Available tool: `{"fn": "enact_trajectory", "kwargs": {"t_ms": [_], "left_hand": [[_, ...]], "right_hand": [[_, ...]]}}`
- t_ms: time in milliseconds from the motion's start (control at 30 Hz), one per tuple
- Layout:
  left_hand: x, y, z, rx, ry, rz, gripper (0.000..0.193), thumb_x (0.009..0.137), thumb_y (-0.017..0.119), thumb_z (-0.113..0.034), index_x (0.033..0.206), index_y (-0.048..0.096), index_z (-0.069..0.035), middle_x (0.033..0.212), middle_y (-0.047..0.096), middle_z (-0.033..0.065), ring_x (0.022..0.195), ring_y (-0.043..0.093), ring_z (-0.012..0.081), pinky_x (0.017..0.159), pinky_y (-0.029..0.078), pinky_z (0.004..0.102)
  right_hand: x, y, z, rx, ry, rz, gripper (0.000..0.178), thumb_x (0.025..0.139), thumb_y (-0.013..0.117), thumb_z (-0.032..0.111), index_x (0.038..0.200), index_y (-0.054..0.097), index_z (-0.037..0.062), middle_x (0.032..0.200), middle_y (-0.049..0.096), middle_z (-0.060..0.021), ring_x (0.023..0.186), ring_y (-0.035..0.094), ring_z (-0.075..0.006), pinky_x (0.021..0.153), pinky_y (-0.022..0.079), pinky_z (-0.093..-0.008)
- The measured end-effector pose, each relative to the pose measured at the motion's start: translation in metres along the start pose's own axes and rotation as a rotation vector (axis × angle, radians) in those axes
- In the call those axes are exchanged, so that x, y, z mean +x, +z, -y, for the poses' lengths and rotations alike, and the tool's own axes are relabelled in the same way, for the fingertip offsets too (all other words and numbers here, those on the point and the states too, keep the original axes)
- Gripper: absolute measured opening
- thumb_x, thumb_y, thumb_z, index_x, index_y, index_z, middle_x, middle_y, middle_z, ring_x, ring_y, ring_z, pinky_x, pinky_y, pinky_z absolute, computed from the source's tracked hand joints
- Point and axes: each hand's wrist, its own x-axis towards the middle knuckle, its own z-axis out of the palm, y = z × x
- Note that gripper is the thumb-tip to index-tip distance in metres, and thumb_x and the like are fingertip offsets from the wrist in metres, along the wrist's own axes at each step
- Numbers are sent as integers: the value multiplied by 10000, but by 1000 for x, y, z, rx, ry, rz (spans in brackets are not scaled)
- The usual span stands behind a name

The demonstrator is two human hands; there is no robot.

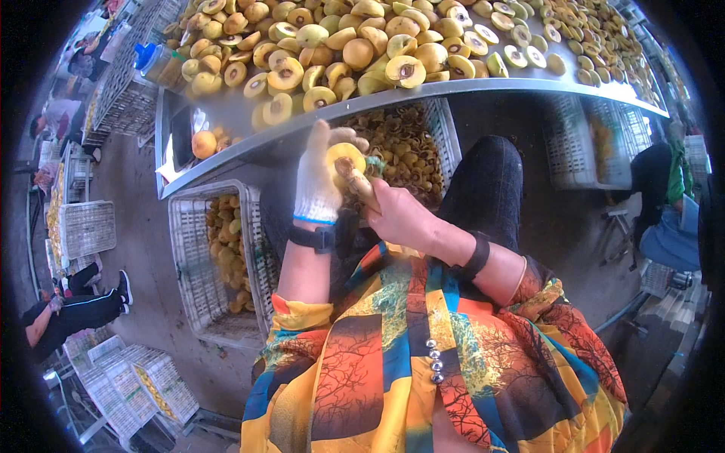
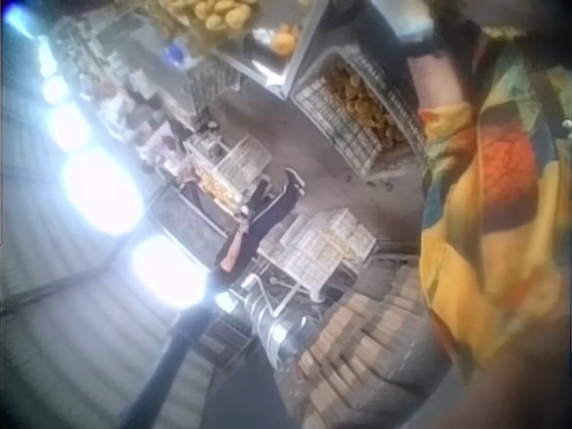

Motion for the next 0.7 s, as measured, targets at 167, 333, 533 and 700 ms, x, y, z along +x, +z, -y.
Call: {"fn": "enact_trajectory", "kwargs": {"t_ms": [167,333,533,700], "left_hand": [[-13,10,11,-130,127,-117,401,873,513,-448,939,554,-54,844,617,139,635,595,222,507,499,316],[-5,13,14,-3,184,-223,331,893,540,-343,821,572,-22,711,617,118,538,575,163,452,472,260],[-5,11,8,83,97,-120,383,889,527,-395,778,596,-35,713,633,123,571,593,185,508,491,274],[-2,8,8,-289,-102,-38,373,882,516,-432,757,566,-85,711,617,112,604,602,210,537,507,296]], "right_hand": [[0,6,9,127,69,-50,248,782,527,134,937,465,-50,783,576,-296,793,569,-460,671,453,-450],[0,9,5,274,105,36,279,763,548,141,945,474,-58,757,581,-277,712,598,-415,653,482,-424],[-7,-7,18,601,295,279,152,801,519,110,918,479,21,635,504,-56,468,500,-146,417,408,-285],[1,-3,2,1104,363,503,113,833,525,93,926,463,76,571,396,24,383,355,-58,329,298,-211]]}}
